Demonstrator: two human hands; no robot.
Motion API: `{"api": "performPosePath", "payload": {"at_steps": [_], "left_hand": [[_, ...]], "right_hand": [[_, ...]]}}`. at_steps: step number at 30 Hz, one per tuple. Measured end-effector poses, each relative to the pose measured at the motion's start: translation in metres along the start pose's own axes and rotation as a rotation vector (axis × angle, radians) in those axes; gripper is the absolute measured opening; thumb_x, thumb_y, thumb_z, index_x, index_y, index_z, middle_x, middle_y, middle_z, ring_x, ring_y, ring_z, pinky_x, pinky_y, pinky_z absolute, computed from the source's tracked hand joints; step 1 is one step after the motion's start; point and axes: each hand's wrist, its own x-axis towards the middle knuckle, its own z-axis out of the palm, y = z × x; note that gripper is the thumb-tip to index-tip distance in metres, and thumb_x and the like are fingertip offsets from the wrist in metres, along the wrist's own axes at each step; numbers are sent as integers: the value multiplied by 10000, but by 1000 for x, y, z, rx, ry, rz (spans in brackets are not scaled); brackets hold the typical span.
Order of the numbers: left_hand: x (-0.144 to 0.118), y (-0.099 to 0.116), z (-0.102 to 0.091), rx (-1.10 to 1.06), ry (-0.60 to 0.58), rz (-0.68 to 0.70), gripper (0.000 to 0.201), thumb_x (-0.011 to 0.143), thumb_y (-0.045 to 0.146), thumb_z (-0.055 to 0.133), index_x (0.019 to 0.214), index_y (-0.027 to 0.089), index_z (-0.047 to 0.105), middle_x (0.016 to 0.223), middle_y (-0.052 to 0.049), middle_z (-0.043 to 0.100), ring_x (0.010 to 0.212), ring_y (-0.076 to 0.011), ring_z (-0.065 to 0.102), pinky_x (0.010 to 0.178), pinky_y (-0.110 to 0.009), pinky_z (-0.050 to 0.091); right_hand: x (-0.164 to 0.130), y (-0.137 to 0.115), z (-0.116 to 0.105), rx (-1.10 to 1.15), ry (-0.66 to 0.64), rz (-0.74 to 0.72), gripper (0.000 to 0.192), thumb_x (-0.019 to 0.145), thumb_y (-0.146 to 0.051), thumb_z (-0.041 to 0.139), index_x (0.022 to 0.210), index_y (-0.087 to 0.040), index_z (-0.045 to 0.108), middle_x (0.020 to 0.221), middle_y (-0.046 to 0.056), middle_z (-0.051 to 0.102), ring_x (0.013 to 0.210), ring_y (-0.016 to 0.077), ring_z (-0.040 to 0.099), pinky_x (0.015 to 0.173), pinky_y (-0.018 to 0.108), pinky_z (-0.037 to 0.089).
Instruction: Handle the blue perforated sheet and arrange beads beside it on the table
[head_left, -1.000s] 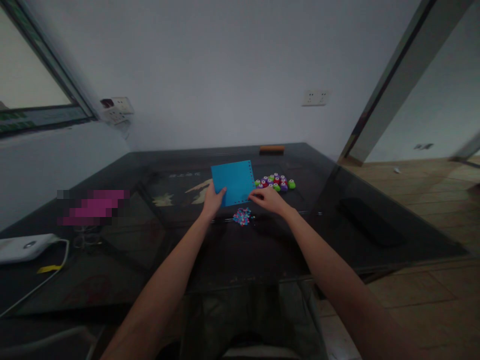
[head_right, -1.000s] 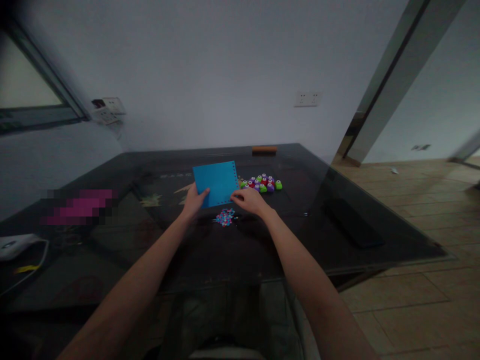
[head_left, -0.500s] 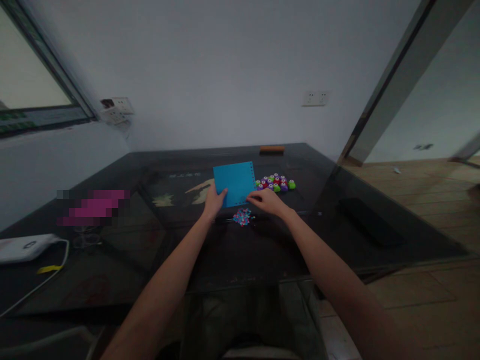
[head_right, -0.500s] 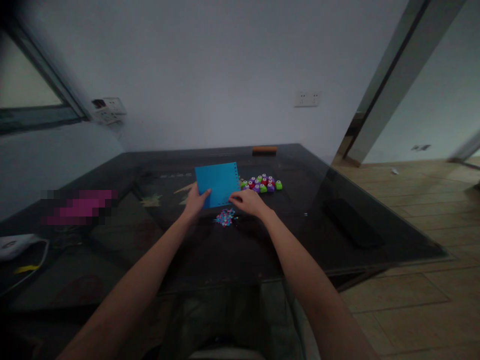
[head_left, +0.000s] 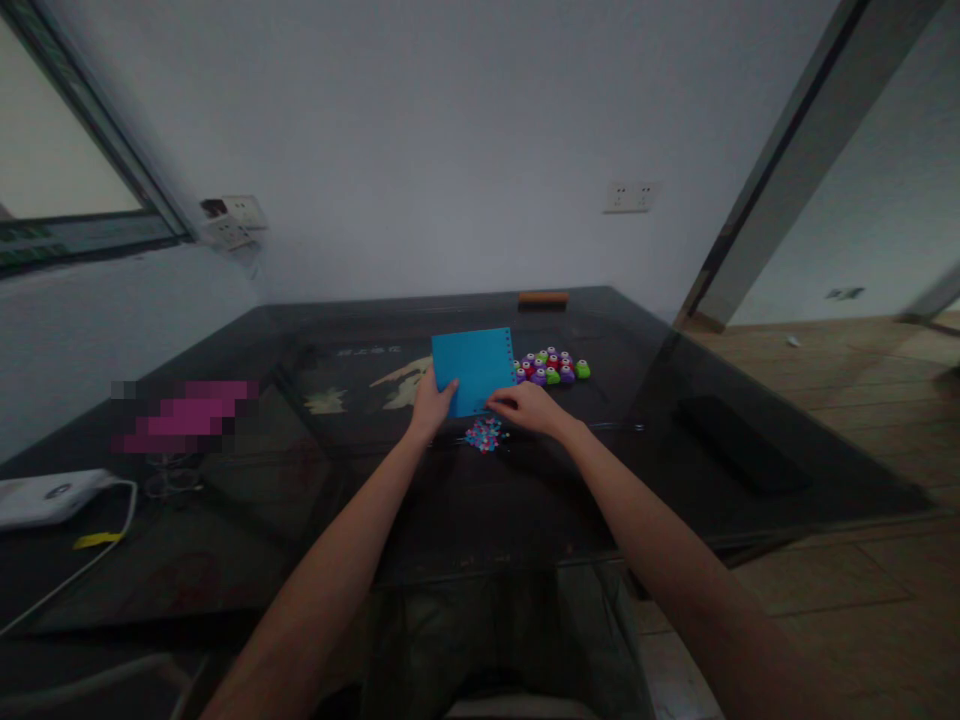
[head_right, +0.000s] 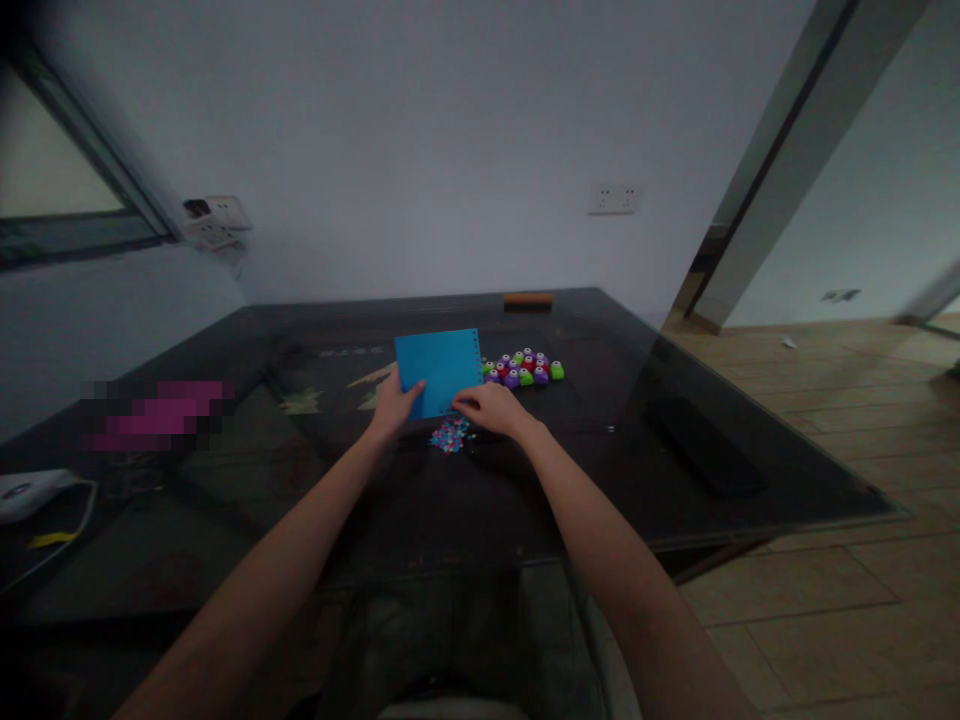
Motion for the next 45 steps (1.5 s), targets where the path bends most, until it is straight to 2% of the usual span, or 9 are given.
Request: {"api": "performPosePath", "payload": {"at_steps": [20,22,25,27,29,32,35,42,45], "left_hand": [[-2,3,3,-2,-10,-13,361,741,171,598,1098,127,566,1073,-127,634,986,-271,588,932,-448,431],[-2,3,2,7,-14,-10,359,755,178,589,1108,120,562,1082,-135,630,989,-275,588,930,-450,432],[-2,3,1,3,-14,-1,364,768,188,583,1124,117,556,1097,-137,625,999,-277,586,930,-444,433],[-2,4,0,0,-4,9,356,773,192,582,1122,122,558,1102,-132,624,1010,-273,584,934,-434,431],[-3,6,-1,6,7,27,350,782,197,577,1122,118,558,1102,-134,624,1019,-271,580,941,-426,426],[-3,9,-3,12,24,53,350,794,200,565,1133,112,552,1097,-134,626,1018,-264,581,950,-419,421],[-4,9,-2,-7,37,75,343,793,206,569,1127,131,557,1097,-117,629,1020,-256,583,956,-413,419],[-3,-14,10,-74,-2,49,357,780,229,581,1129,155,564,1077,-101,643,987,-255,601,923,-432,452],[-3,-26,16,-111,-12,28,413,780,223,575,1187,165,535,1110,-101,636,1012,-255,598,928,-440,452]], "right_hand": [[0,-14,6,-14,-27,-23,226,885,-322,500,984,-247,688,819,30,694,706,156,594,642,250,357],[2,-13,4,24,60,13,224,889,-319,489,937,-231,688,824,35,688,711,159,589,651,254,361],[4,-7,1,104,354,144,219,884,-311,479,910,-187,658,805,54,661,693,167,566,658,268,380],[6,2,-1,165,561,239,205,859,-309,505,951,-170,623,807,62,635,695,173,552,667,280,401],[7,13,0,244,669,302,266,815,-314,559,1034,-166,583,849,66,621,705,175,547,682,296,425],[10,28,7,405,630,349,401,753,-286,621,1127,-166,543,897,68,625,725,174,567,707,316,460],[12,38,16,486,528,389,320,739,-242,620,1045,-153,597,872,78,646,780,190,602,718,327,481],[10,44,26,327,471,406,45,735,-184,603,770,-158,617,724,46,657,686,180,616,666,300,484],[9,45,27,266,440,402,22,738,-175,598,718,-167,598,665,21,643,659,172,613,648,275,469]]}}
